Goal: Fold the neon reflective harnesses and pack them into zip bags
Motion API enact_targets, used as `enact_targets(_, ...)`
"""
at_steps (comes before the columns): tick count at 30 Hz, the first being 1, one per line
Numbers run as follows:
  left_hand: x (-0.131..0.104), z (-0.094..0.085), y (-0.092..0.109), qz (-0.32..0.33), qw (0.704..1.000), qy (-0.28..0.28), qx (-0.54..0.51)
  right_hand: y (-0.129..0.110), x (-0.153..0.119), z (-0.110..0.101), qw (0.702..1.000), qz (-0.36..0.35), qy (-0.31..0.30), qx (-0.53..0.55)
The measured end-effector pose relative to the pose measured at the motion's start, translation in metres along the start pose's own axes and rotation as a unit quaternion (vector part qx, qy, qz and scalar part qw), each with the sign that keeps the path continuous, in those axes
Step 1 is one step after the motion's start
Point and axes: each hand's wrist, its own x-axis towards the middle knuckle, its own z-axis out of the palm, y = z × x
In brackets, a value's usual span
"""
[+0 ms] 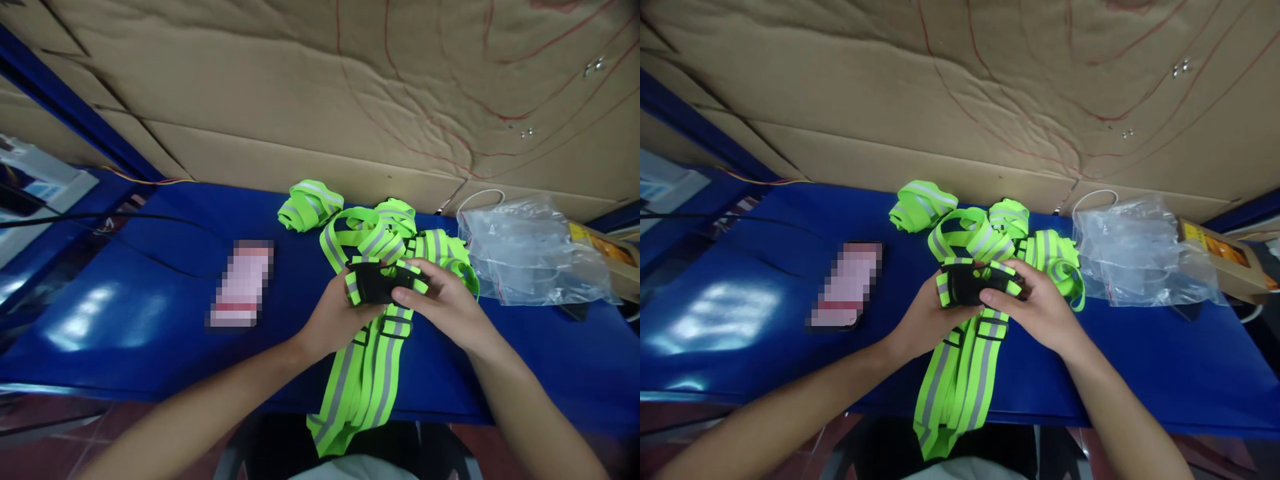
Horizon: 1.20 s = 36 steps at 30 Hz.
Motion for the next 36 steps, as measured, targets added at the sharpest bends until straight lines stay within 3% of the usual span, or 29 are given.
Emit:
enact_targets(4, -0.003, 0.003, 0.001, -0.123, 0.982, -0.046, -0.133, 0.000, 0.001, 0.006, 0.996, -0.029, 0.072, -0.039)
enact_targets(9, -0.007, 0.000, 0.007, -0.267, 0.912, -0.133, -0.282, -0.004, -0.004, -0.004, 0.984, -0.085, 0.143, -0.070)
enact_targets(12, -0.008, 0.000, 0.002, -0.276, 0.893, -0.153, -0.321, -0.003, -0.004, -0.003, 0.963, -0.163, 0.156, -0.146)
enact_targets(17, -0.012, 0.005, -0.006, -0.287, 0.861, -0.261, -0.329, 0.002, -0.001, 0.000, 0.911, -0.292, 0.182, -0.228)
enact_targets(22, -0.011, 0.001, -0.002, -0.259, 0.886, -0.225, -0.312, 0.014, 0.006, -0.006, 0.875, -0.378, 0.124, -0.275)
enact_targets(26, -0.006, -0.004, -0.003, -0.251, 0.878, -0.253, -0.319, 0.017, 0.008, -0.011, 0.838, -0.434, 0.075, -0.322)
enact_targets(29, -0.002, -0.006, -0.002, -0.279, 0.894, -0.199, -0.289, 0.011, 0.007, -0.014, 0.855, -0.394, 0.008, -0.337)
enact_targets(32, -0.001, -0.006, 0.001, -0.280, 0.912, -0.159, -0.254, 0.007, 0.006, -0.018, 0.916, -0.314, -0.067, -0.240)
enact_targets(36, -0.004, -0.003, 0.004, -0.241, 0.917, -0.177, -0.265, 0.011, 0.009, -0.018, 0.969, -0.216, -0.030, -0.117)
